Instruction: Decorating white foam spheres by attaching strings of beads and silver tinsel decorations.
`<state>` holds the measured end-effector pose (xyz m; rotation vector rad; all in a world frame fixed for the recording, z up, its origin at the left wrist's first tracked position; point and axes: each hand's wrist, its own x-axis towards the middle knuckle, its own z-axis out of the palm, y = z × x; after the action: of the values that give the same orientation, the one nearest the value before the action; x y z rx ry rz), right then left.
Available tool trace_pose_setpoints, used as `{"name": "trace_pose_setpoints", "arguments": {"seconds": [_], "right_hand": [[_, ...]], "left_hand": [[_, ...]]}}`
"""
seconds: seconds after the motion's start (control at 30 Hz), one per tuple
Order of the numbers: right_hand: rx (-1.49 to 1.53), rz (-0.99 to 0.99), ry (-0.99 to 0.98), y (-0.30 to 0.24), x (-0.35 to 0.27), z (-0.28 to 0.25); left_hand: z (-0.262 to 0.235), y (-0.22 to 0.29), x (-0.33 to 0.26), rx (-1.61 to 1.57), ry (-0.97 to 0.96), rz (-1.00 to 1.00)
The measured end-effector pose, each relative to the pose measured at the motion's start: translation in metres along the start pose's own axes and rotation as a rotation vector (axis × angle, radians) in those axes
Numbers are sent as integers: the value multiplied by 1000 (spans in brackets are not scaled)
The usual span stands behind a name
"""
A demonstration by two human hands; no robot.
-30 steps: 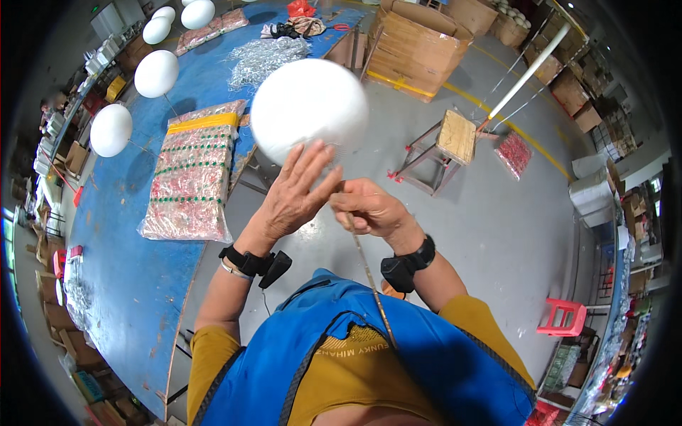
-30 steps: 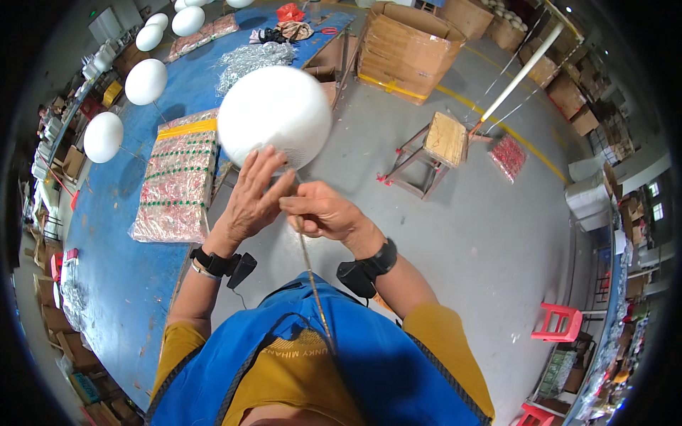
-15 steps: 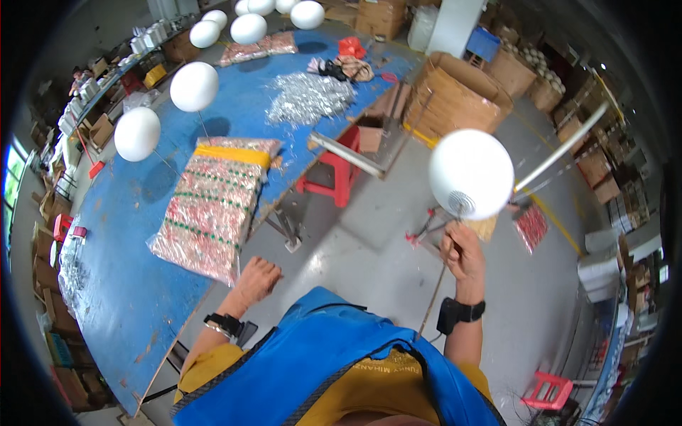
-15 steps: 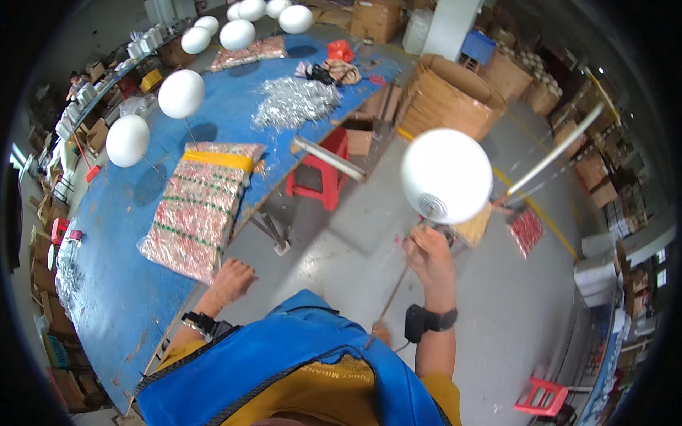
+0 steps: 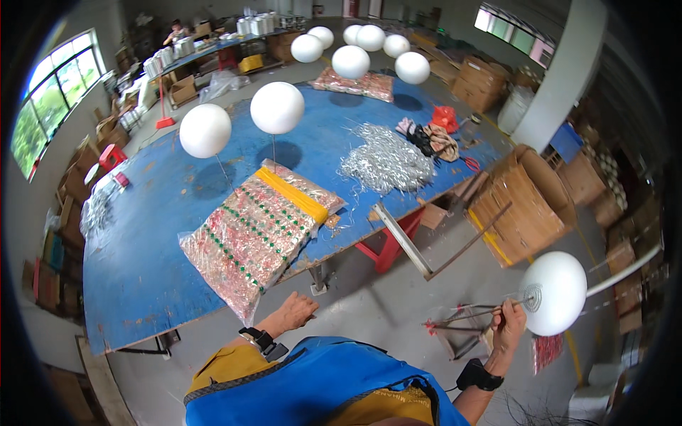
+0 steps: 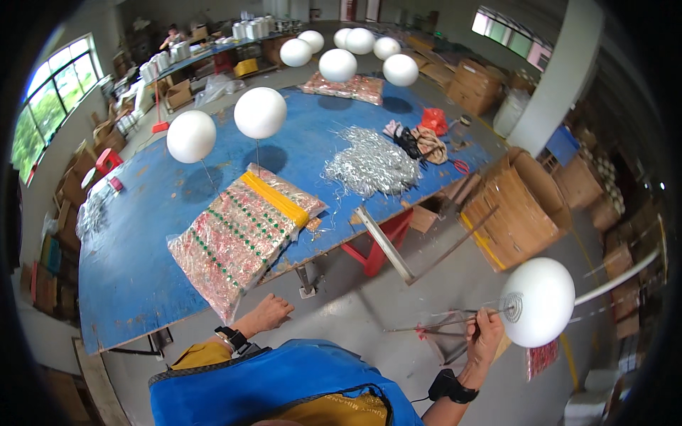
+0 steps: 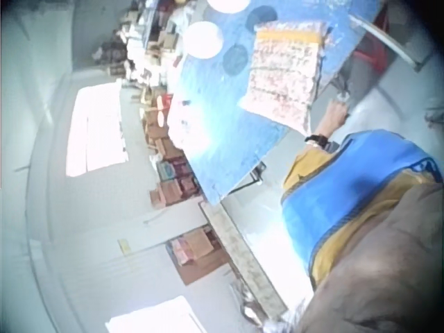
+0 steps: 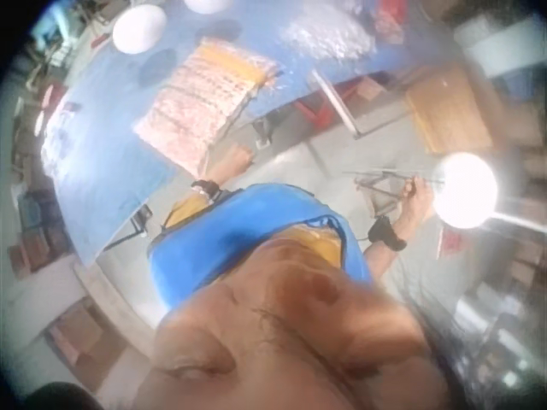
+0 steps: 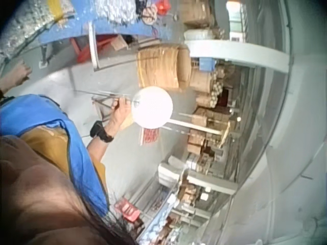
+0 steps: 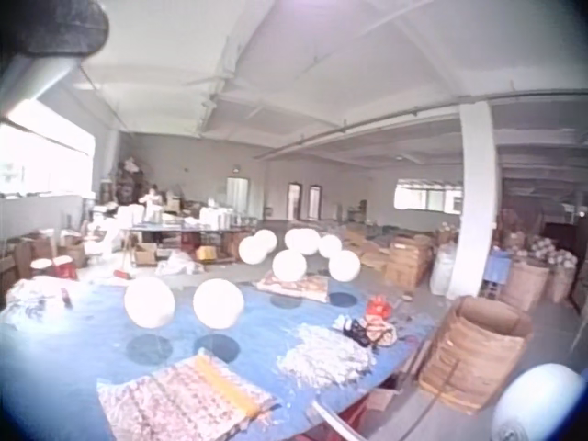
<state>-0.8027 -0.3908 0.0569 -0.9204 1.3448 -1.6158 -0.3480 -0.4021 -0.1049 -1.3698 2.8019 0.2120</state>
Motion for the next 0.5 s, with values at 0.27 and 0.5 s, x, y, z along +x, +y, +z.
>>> {"name": "trace_pose_setpoints", "arguments": {"seconds": [0.27,0.5], "right_hand": [[95,37,-163,0,106,-63],[-30,60,-259,4,179,-116]], "left_hand": [[40,62,36,-3,-70,-283],[53,152,68,-248,-30,-318]]}}
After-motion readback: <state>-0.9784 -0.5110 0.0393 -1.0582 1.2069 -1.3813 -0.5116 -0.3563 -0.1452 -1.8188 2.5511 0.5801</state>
